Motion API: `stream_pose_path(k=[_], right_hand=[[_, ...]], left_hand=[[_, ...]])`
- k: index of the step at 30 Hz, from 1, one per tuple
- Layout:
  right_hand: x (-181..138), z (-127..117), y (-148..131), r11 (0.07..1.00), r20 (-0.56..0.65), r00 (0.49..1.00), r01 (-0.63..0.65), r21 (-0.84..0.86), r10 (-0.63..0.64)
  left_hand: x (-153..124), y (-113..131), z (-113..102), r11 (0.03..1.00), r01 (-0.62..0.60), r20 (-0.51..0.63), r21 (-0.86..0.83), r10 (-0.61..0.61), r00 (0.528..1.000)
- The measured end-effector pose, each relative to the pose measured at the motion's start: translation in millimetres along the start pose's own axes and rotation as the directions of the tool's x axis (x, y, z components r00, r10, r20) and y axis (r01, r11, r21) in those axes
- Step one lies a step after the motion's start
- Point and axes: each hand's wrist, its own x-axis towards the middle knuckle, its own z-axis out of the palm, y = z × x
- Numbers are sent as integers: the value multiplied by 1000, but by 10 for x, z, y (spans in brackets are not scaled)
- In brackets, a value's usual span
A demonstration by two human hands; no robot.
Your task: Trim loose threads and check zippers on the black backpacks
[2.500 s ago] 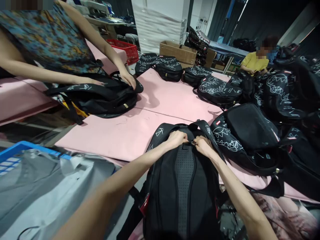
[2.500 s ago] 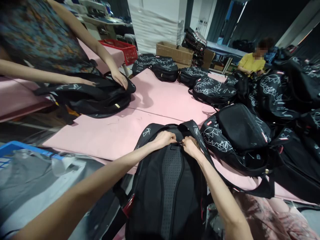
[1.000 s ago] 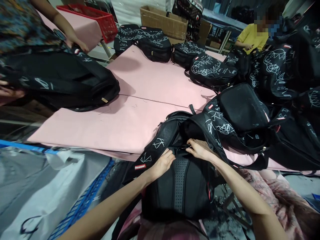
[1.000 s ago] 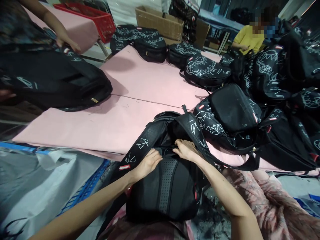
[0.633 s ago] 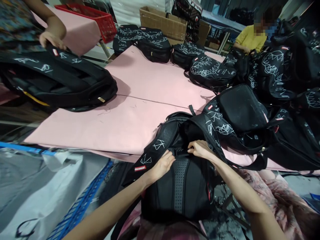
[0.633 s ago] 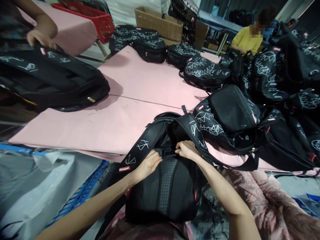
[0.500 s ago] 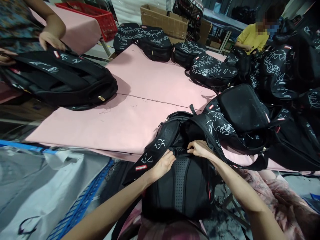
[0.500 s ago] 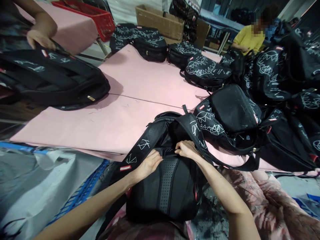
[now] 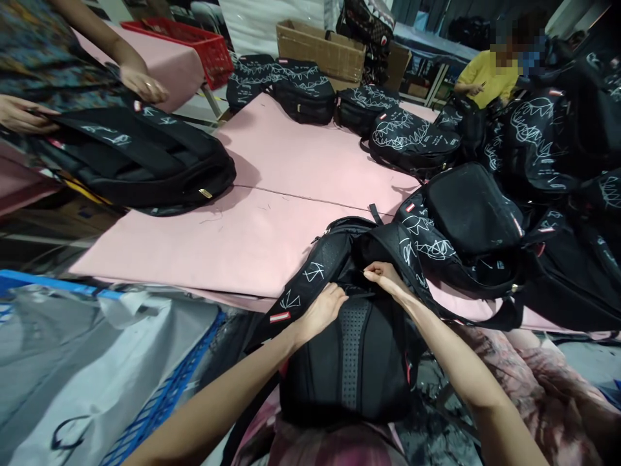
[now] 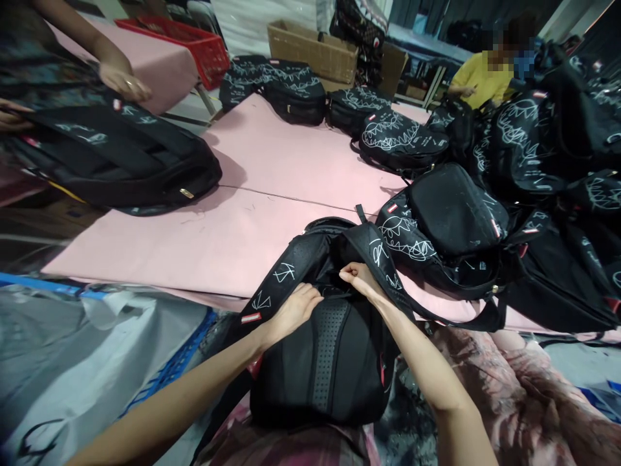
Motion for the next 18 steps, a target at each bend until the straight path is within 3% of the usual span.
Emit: stream_pose_path(k=[3,9,13,18], right_hand=[[-20,-3,18,995,-52,999,-1,95,6],[-67,-7,-4,990,-72,997,-22,142,33],[-113,-10,-49,994,-60,998,-31,106,37],[-226,-35,-77,998,-63,997,-53,19,54]], left_hand=[[162,25,-41,994,107,59,-7,-107,993],[491,76,-137,986,168,271,5,-163,949],[575,133,-78,971,230,286,60,-238,928],[514,188,68,936,342,195,81,-351,916]])
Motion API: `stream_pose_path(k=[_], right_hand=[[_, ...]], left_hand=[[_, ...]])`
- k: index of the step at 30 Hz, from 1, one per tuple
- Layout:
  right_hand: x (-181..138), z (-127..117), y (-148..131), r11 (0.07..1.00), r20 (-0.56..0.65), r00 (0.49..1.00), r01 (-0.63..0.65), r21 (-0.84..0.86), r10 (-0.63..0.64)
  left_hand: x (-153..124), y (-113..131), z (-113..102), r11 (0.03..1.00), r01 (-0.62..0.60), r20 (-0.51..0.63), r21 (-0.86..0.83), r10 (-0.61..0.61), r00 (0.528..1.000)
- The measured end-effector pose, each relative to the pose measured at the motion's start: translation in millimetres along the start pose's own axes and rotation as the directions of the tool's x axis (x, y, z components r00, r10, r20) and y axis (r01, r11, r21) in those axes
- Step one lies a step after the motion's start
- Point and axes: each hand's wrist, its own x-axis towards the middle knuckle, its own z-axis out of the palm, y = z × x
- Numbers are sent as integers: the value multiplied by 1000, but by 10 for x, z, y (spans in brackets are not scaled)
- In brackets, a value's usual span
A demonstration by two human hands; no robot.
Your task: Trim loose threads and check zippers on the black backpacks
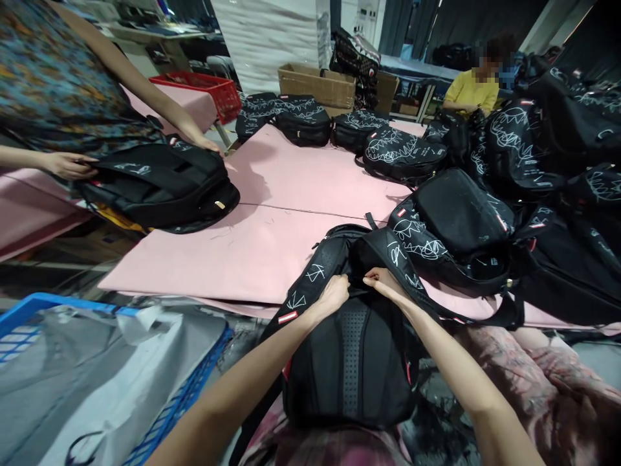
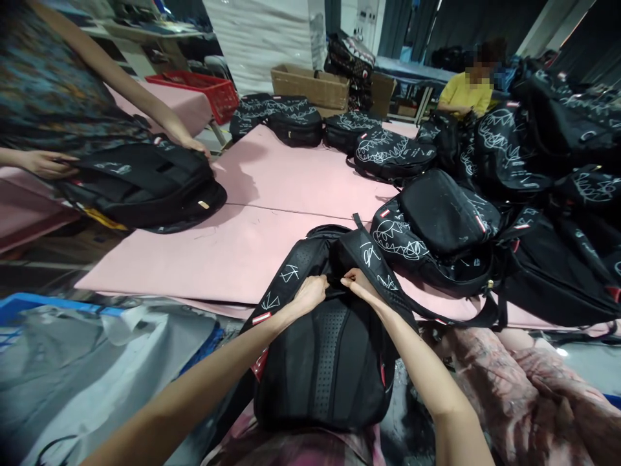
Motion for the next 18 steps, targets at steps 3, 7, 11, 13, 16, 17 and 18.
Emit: stream_pose_path(k=[3,7,11,13,16,17,18], right_hand=[[-55,-20,-12,998,-2,1000,-8,-62,8],[-75,-9,-2,995,-6,1000,-2,-98,1],[-47,33,66,997,-25,1000,13,-78,-15],[-30,46,101,998,-34,999,19,-68,-21],[-21,38,126,997,-40,999,30,-68,-33],[-25,27,128,997,-39,999,35,-73,-38],[-32,14,128,996,-38,998,40,-81,-43]], left_hand=[[-38,-11,19,998,50,-49,-48,-52,997],[-50,-34,-27,989,63,-53,-131,-71,996],[-21,-32,-86,981,30,12,-191,-28,1000],[-5,-21,-117,978,0,45,-209,9,999],[-5,2,-155,973,-26,80,-229,46,996],[-13,11,-159,972,-27,87,-234,49,995],[-24,22,-158,971,-25,91,-237,47,995]])
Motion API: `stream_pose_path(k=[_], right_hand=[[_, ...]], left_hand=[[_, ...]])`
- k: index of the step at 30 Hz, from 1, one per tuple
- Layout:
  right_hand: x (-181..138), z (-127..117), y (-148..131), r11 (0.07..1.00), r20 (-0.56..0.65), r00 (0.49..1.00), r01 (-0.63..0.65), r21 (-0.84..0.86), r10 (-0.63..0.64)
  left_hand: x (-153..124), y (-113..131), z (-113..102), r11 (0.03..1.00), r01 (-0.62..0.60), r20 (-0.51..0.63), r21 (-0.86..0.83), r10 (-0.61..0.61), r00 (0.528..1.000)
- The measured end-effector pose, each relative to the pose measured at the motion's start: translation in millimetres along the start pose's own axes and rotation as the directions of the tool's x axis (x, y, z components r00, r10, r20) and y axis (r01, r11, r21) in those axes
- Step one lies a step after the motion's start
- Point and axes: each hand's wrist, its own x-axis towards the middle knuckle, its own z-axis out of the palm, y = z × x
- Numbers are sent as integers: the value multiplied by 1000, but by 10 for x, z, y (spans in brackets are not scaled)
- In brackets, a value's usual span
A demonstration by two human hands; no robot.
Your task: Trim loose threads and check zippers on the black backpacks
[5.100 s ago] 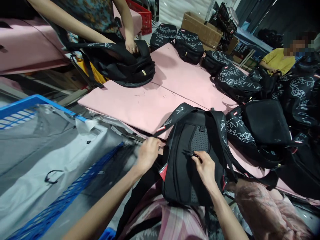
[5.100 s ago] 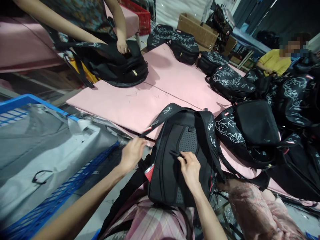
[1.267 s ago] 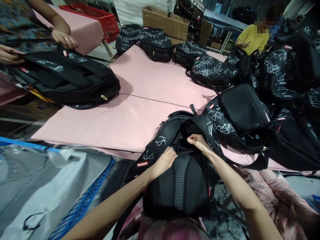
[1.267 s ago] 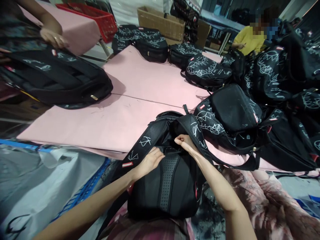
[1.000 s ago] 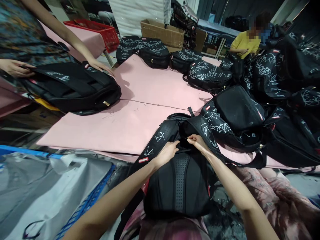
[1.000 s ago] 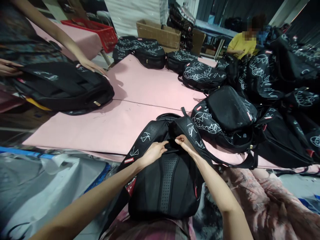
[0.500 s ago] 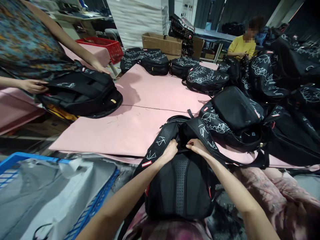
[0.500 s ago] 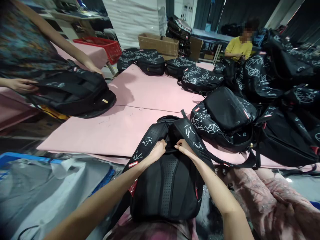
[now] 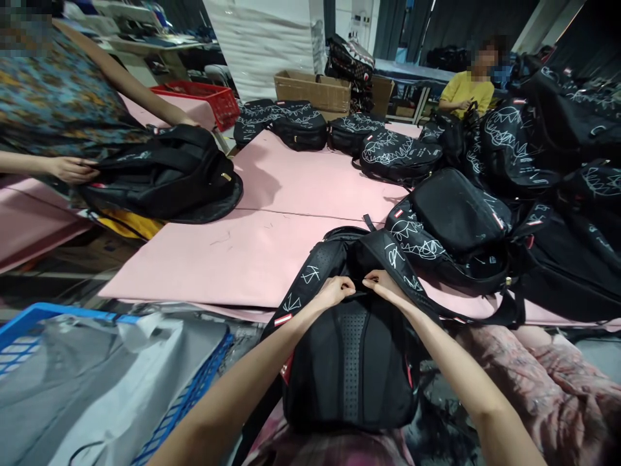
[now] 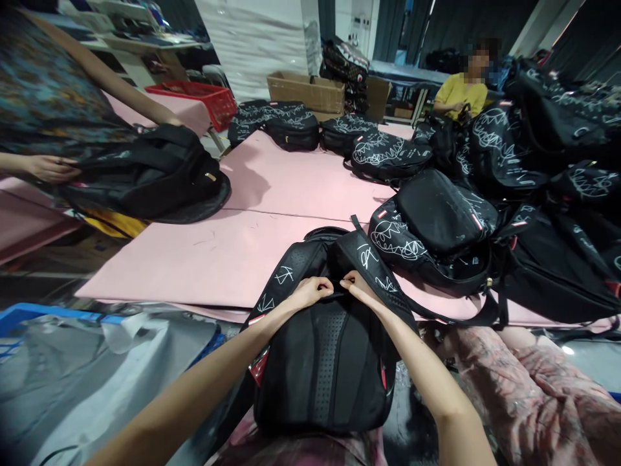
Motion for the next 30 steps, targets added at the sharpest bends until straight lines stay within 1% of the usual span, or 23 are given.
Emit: stream_pose_path(k=[2,5,7,9,11,13,17,20,23,28,30], right_hand=[[-18,-29,1,1000,1,1000,8,-22,-8],[-44,-66,7,998,5,1000,10,-59,-9],[-54,-78,7,997,10,1000,9,-79,-9],[-60,-84,-1,995,11,1000,7,-97,-6],[-70,-86,-16,993,11,1000,3,-116,-1],[-86,-89,-33,991,10,1000,-1,-132,2],[-118,-93,-50,989,11,1000,-1,-149,3],[-119,-89,-53,987,12,1000,-3,-161,5],[-113,-99,-71,984,23,1000,-4,-177,8],[-128,-186,-154,977,73,997,15,-214,1],[-131,-228,-187,973,98,995,18,-232,5]], left_hand=[[-23,17,32,1000,17,-11,-6,-17,1000],[-36,26,116,997,70,-83,-33,-73,994],[-17,19,163,992,102,-133,-74,-111,985],[13,4,171,983,120,-153,-136,-141,978],[30,-16,125,970,127,-147,-208,-160,976],[15,-40,31,954,112,-133,-279,-154,979],[-64,-95,-165,921,18,-102,-389,-63,993],[-63,-110,-194,943,17,-86,-332,-49,995],[-4,-82,-133,977,64,-83,-203,-82,993],[59,18,-22,998,67,-6,-19,-67,998],[47,50,18,994,90,-18,56,-89,996]])
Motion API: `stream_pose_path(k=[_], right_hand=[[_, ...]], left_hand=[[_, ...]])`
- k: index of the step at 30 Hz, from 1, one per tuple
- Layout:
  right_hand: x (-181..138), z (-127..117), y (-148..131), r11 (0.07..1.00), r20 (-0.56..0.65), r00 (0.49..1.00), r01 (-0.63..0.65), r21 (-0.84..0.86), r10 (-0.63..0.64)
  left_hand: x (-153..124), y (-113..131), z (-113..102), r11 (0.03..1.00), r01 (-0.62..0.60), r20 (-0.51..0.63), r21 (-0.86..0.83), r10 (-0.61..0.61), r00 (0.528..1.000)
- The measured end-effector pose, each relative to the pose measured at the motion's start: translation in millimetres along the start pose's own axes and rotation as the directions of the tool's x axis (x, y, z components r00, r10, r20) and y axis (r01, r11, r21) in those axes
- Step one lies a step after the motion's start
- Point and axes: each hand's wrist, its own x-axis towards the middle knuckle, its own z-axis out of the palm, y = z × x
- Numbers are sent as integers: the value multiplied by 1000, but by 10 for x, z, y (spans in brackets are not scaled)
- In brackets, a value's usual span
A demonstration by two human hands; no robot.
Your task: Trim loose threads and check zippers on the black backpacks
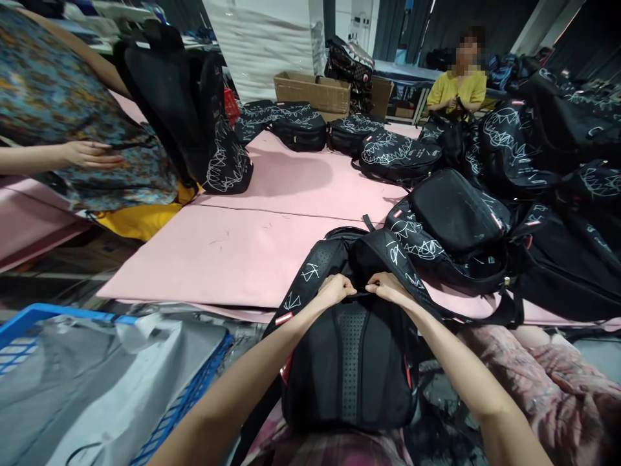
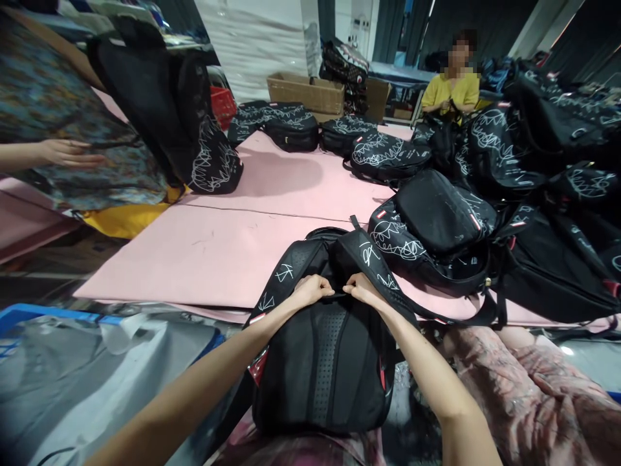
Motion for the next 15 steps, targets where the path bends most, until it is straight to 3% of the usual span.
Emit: stream_pose_path(k=[6,15], right_hand=[[37,-62,-30,999,78,997,2,-34,1],[111,-13,-57,997,106,994,-14,-78,22]], left_hand=[[-67,32,106,988,77,-92,132,-65,994],[-30,46,146,992,77,-124,101,-64,990]])
